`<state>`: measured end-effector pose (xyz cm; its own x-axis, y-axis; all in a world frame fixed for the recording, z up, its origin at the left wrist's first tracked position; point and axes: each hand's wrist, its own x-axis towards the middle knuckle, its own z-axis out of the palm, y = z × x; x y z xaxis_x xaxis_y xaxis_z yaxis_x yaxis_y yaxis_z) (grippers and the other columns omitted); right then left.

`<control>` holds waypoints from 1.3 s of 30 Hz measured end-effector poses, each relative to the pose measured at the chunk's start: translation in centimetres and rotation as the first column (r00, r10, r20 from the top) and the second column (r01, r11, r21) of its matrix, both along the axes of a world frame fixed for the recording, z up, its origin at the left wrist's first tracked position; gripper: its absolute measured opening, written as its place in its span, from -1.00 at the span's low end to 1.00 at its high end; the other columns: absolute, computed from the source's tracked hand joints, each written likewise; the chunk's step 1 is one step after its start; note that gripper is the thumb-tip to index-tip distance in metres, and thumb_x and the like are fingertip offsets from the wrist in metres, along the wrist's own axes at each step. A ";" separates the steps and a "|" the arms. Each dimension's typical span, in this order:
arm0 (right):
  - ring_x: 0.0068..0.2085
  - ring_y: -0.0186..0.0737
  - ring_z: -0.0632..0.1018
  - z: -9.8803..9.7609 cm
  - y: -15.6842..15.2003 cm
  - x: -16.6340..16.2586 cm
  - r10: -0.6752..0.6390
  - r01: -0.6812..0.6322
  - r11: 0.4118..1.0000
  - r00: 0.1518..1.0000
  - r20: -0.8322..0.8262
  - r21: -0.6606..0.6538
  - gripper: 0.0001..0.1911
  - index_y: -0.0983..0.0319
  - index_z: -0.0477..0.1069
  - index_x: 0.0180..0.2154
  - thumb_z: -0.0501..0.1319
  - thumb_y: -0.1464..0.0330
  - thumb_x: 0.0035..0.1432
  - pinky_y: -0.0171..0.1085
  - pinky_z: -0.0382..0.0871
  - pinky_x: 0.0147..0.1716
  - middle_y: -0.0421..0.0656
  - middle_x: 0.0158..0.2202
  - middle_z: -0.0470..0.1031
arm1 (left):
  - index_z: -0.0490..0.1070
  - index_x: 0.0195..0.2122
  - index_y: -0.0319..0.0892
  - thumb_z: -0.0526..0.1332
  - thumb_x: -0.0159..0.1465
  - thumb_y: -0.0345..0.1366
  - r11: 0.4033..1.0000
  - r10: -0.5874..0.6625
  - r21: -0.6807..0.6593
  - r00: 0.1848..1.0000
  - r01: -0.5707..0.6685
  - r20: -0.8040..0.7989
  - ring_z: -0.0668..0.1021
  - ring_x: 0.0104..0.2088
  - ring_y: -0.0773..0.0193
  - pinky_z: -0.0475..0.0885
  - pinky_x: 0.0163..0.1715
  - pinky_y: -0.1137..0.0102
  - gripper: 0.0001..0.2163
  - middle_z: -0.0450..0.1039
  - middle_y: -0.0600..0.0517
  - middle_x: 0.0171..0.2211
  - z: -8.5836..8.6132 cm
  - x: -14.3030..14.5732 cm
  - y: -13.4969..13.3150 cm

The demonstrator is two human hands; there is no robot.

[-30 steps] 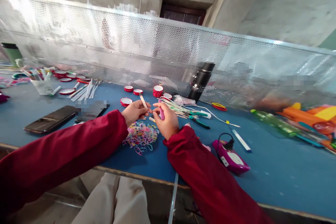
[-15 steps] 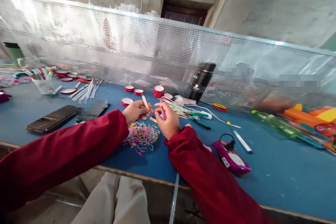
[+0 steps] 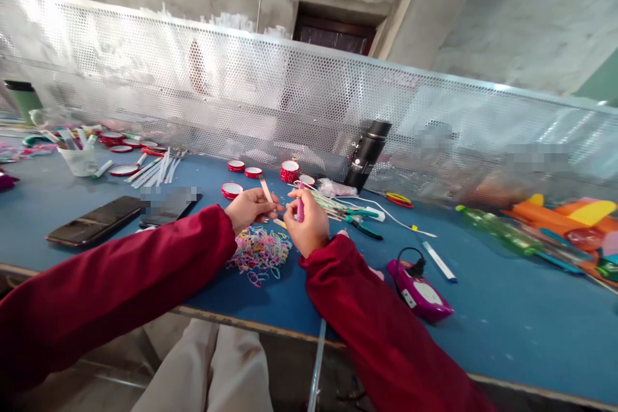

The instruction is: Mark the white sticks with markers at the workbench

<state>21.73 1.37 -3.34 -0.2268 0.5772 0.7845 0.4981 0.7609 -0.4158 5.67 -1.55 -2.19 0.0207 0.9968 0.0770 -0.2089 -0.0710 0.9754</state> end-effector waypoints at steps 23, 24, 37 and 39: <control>-0.44 -0.28 0.48 0.7 -2.0 -0.3 0.033 -0.026 0.994 0.997 -0.063 0.109 -0.94 0.16 0.35 -0.39 0.18 0.32 0.12 -0.29 0.37 -0.39 -0.23 -0.47 0.45 | 0.38 -0.38 -0.28 0.18 0.23 -0.37 0.983 -0.181 -0.073 0.961 0.169 -0.209 0.47 -0.65 0.46 0.23 -0.70 0.57 -0.92 0.50 0.00 -0.50 -0.5 0.4 -0.1; -0.43 -0.27 0.48 0.7 -1.9 -0.2 0.033 -0.026 0.993 0.998 -0.060 0.118 -0.94 0.16 0.35 -0.39 0.18 0.33 0.12 -0.28 0.37 -0.38 -0.22 -0.46 0.46 | 0.37 -0.37 -0.28 0.16 0.23 -0.38 0.984 -0.176 -0.068 0.959 0.164 -0.222 0.46 -0.65 0.46 0.22 -0.70 0.57 -0.92 0.50 0.01 -0.50 -0.5 0.4 -0.1; -0.39 -0.22 0.49 0.6 -1.4 0.0 0.045 -0.038 0.993 0.997 -0.059 0.113 -0.97 0.16 0.37 -0.39 0.18 0.35 0.10 -0.23 0.39 -0.34 -0.21 -0.44 0.47 | 0.29 -0.39 -0.23 0.10 0.27 -0.40 0.973 -0.231 -0.047 0.928 0.228 -0.293 0.39 -0.69 0.51 0.22 -0.70 0.62 -0.92 0.44 0.09 -0.57 -1.3 0.3 0.3; -0.43 -0.24 0.48 0.6 -1.4 0.0 0.022 -0.014 0.994 0.997 -0.075 0.106 -0.94 0.16 0.36 -0.40 0.18 0.33 0.12 -0.25 0.37 -0.38 -0.22 -0.47 0.46 | 0.29 -0.38 -0.23 0.10 0.27 -0.40 0.971 -0.239 -0.055 0.926 0.233 -0.291 0.39 -0.69 0.51 0.23 -0.69 0.61 -0.93 0.45 0.08 -0.56 -1.3 0.3 0.2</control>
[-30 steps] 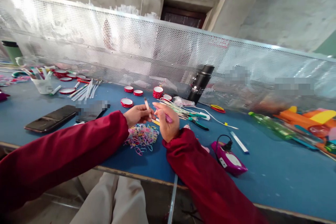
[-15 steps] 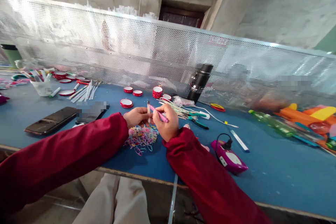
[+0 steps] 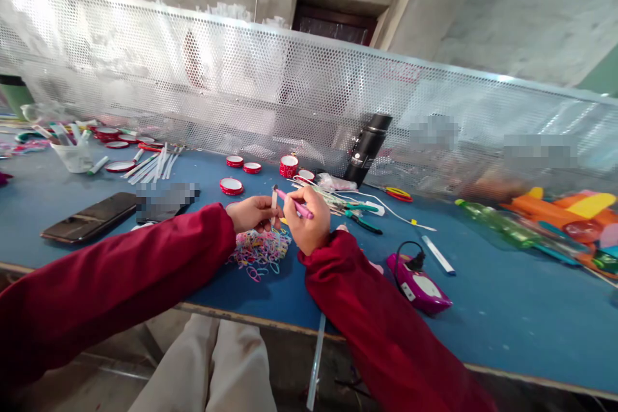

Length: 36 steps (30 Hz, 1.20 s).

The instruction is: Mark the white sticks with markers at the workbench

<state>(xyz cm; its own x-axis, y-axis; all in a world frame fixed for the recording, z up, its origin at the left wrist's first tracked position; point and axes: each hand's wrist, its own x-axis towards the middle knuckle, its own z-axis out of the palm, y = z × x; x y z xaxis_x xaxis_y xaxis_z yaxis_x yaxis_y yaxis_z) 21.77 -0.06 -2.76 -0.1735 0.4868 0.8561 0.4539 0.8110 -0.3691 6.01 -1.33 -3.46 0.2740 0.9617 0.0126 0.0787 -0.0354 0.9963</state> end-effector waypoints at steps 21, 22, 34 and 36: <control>-0.47 -0.26 0.44 -0.1 0.4 -0.1 -0.056 0.055 0.998 0.998 0.030 0.030 -0.89 0.16 0.31 -0.46 0.16 0.33 0.10 -0.27 0.31 -0.44 -0.23 -0.52 0.42 | 0.30 -0.37 -0.23 0.15 0.25 -0.38 0.999 0.000 -0.035 1.000 0.001 0.028 0.41 -0.68 0.50 0.29 -0.66 0.61 -0.93 0.47 0.08 -0.57 0.2 0.1 -0.2; -0.47 -0.25 0.44 -0.1 0.5 0.0 -0.067 0.066 0.997 0.997 0.026 0.036 -0.88 0.16 0.31 -0.46 0.16 0.33 0.11 -0.27 0.31 -0.44 -0.22 -0.52 0.42 | 0.29 -0.38 -0.23 0.15 0.26 -0.38 0.999 0.001 -0.040 0.999 0.000 0.036 0.42 -0.68 0.50 0.29 -0.66 0.61 -0.93 0.47 0.08 -0.57 0.1 0.1 -0.2; -0.44 -0.24 0.46 -0.4 0.5 -0.1 -0.028 0.026 0.999 0.999 0.047 0.041 -0.90 0.16 0.32 -0.45 0.16 0.34 0.12 -0.26 0.33 -0.41 -0.21 -0.51 0.44 | 0.30 -0.37 -0.23 0.17 0.24 -0.37 0.998 0.008 -0.059 0.999 -0.005 0.053 0.43 -0.68 0.49 0.30 -0.65 0.59 -0.93 0.47 0.07 -0.56 0.1 0.2 -0.3; -0.44 -0.23 0.45 -0.3 0.7 0.0 -0.048 0.046 0.998 0.998 0.050 0.043 -0.89 0.16 0.31 -0.45 0.16 0.33 0.11 -0.25 0.33 -0.41 -0.21 -0.51 0.43 | 0.30 -0.37 -0.23 0.16 0.25 -0.38 0.998 0.012 -0.058 0.998 -0.009 0.055 0.42 -0.68 0.49 0.30 -0.65 0.58 -0.94 0.47 0.07 -0.56 0.1 0.2 -0.3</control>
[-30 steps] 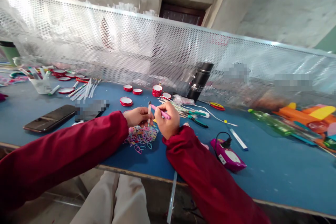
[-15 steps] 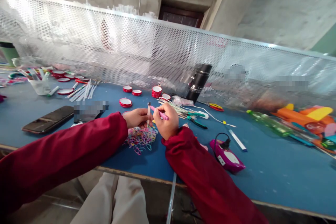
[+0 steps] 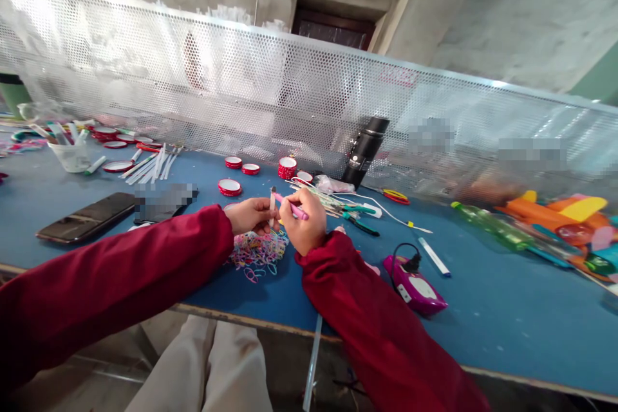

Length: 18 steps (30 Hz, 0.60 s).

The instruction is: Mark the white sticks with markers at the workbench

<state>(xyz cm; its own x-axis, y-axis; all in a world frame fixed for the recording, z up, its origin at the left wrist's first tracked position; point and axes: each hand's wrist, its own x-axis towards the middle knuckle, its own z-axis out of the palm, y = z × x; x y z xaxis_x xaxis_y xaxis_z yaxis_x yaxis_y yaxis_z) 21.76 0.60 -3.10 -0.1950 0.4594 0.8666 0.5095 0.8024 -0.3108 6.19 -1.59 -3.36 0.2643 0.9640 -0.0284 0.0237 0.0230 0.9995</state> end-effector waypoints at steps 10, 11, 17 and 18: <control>-0.42 -0.24 0.46 0.0 -0.1 0.0 0.030 -0.030 0.999 1.000 -0.007 0.031 -0.92 0.17 0.33 -0.43 0.17 0.35 0.11 -0.27 0.31 -0.41 -0.21 -0.48 0.44 | 0.30 -0.32 -0.26 0.11 0.28 -0.42 1.000 -0.007 0.013 1.000 0.007 0.015 0.42 -0.68 0.51 0.32 -0.66 0.61 -0.96 0.44 0.09 -0.56 0.1 -0.1 0.1; -0.42 -0.24 0.46 0.0 -0.1 0.0 0.029 -0.029 0.999 1.000 -0.001 0.037 -0.92 0.17 0.33 -0.43 0.18 0.35 0.11 -0.27 0.31 -0.42 -0.21 -0.49 0.43 | 0.30 -0.33 -0.26 0.11 0.28 -0.42 1.000 -0.005 0.015 1.000 0.005 0.014 0.42 -0.68 0.51 0.32 -0.67 0.61 -0.96 0.43 0.09 -0.57 0.1 -0.1 0.1; -0.43 -0.24 0.45 0.1 0.2 0.2 0.004 -0.002 0.998 1.000 -0.031 0.064 -0.90 0.18 0.31 -0.45 0.19 0.36 0.10 -0.27 0.29 -0.44 -0.22 -0.51 0.41 | 0.28 -0.35 -0.26 0.08 0.28 -0.45 1.000 0.025 0.013 1.000 -0.025 -0.001 0.41 -0.69 0.51 0.30 -0.67 0.61 -0.94 0.44 0.09 -0.57 0.1 -0.1 0.2; -0.42 -0.24 0.45 0.1 0.1 0.2 0.009 -0.007 0.998 0.999 -0.033 0.066 -0.91 0.17 0.32 -0.44 0.19 0.36 0.11 -0.27 0.29 -0.44 -0.22 -0.50 0.42 | 0.29 -0.35 -0.26 0.09 0.28 -0.45 1.000 0.024 0.013 1.000 -0.024 0.002 0.41 -0.69 0.51 0.30 -0.67 0.61 -0.94 0.44 0.09 -0.57 0.2 -0.1 0.2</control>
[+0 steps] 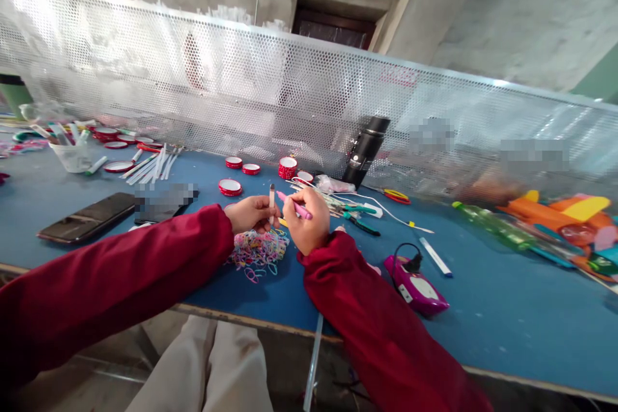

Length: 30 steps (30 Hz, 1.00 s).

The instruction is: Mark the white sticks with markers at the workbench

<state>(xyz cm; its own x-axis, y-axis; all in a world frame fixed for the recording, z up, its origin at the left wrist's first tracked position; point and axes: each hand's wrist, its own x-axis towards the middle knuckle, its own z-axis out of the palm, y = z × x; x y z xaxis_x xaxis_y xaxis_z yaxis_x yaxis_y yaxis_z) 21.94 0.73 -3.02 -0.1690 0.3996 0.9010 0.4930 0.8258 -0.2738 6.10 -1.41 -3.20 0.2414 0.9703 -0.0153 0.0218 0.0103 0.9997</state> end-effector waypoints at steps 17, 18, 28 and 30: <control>-0.42 -0.24 0.45 -0.1 0.3 0.0 0.014 -0.014 1.000 0.999 0.035 -0.005 -0.90 0.17 0.32 -0.45 0.18 0.36 0.11 -0.26 0.30 -0.42 -0.22 -0.50 0.42 | 0.29 -0.33 -0.25 0.07 0.29 -0.43 0.999 -0.012 0.038 1.000 0.012 -0.011 0.42 -0.68 0.49 0.32 -0.66 0.57 -0.93 0.44 0.06 -0.52 -0.4 -0.1 0.3; -0.43 -0.24 0.45 -0.1 0.3 0.0 0.007 -0.007 1.000 1.000 0.026 -0.002 -0.90 0.17 0.32 -0.46 0.18 0.36 0.11 -0.26 0.30 -0.43 -0.22 -0.50 0.42 | 0.29 -0.34 -0.25 0.07 0.29 -0.43 0.999 -0.010 0.036 1.000 0.010 -0.010 0.42 -0.68 0.49 0.32 -0.66 0.56 -0.93 0.44 0.06 -0.52 -0.4 -0.1 0.2; -0.40 -0.23 0.47 -0.2 -0.1 -0.1 0.037 -0.037 0.999 0.999 0.033 0.006 -0.94 0.17 0.33 -0.41 0.20 0.37 0.11 -0.26 0.32 -0.40 -0.21 -0.47 0.44 | 0.32 -0.32 -0.26 0.10 0.28 -0.40 0.998 -0.035 0.044 0.999 0.035 0.011 0.43 -0.66 0.49 0.32 -0.65 0.57 -0.94 0.44 0.06 -0.52 -0.4 -0.1 0.1; -0.40 -0.23 0.47 -0.2 0.0 -0.1 0.034 -0.034 0.999 0.999 0.036 -0.001 -0.93 0.17 0.33 -0.42 0.19 0.37 0.11 -0.26 0.33 -0.40 -0.21 -0.47 0.44 | 0.32 -0.32 -0.26 0.11 0.27 -0.39 0.998 -0.038 0.040 0.999 0.038 0.010 0.43 -0.66 0.48 0.32 -0.65 0.57 -0.95 0.44 0.06 -0.52 -0.4 -0.1 0.1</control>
<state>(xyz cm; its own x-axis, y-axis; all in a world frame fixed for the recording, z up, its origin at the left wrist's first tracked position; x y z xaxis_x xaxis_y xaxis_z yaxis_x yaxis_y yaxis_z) 21.83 0.73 -3.18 -0.2147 0.3935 0.8939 0.4739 0.8422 -0.2569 6.01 -1.26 -3.63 0.2779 0.9603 0.0257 0.0109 -0.0299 0.9995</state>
